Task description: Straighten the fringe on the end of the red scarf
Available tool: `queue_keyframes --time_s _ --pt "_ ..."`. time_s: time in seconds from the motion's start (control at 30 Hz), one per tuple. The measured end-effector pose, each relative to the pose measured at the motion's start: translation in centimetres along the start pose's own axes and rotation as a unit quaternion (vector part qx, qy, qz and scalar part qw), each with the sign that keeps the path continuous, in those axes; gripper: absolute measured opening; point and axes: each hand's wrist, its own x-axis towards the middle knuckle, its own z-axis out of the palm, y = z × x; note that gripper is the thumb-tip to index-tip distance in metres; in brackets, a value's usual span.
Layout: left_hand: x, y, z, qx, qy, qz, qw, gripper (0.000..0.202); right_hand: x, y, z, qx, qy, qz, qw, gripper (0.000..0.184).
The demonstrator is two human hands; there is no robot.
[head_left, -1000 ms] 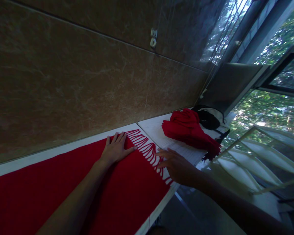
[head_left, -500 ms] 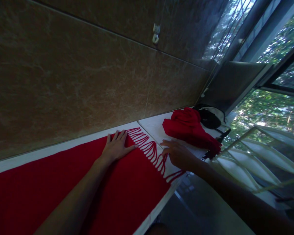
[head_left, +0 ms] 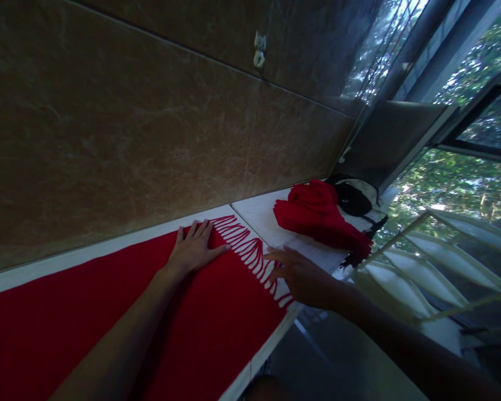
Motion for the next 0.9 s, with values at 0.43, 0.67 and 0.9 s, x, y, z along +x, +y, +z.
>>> queue_keyframes --time_s 0.43,0.67,0.9 --pt "0.1 0.0 0.1 0.006 0.005 0.001 1.000 0.101 -1.8 2.5 0.2 -0.020 0.084 0.061 0.994 0.052" --pt "0.2 0.0 0.1 0.005 0.004 -0.003 1.000 0.099 2.3 0.5 0.9 -0.011 0.023 0.052 0.998 0.063" --pt "0.2 -0.1 0.2 0.001 0.006 0.002 1.000 0.103 2.4 2.5 0.7 -0.046 0.049 0.123 0.990 0.049"
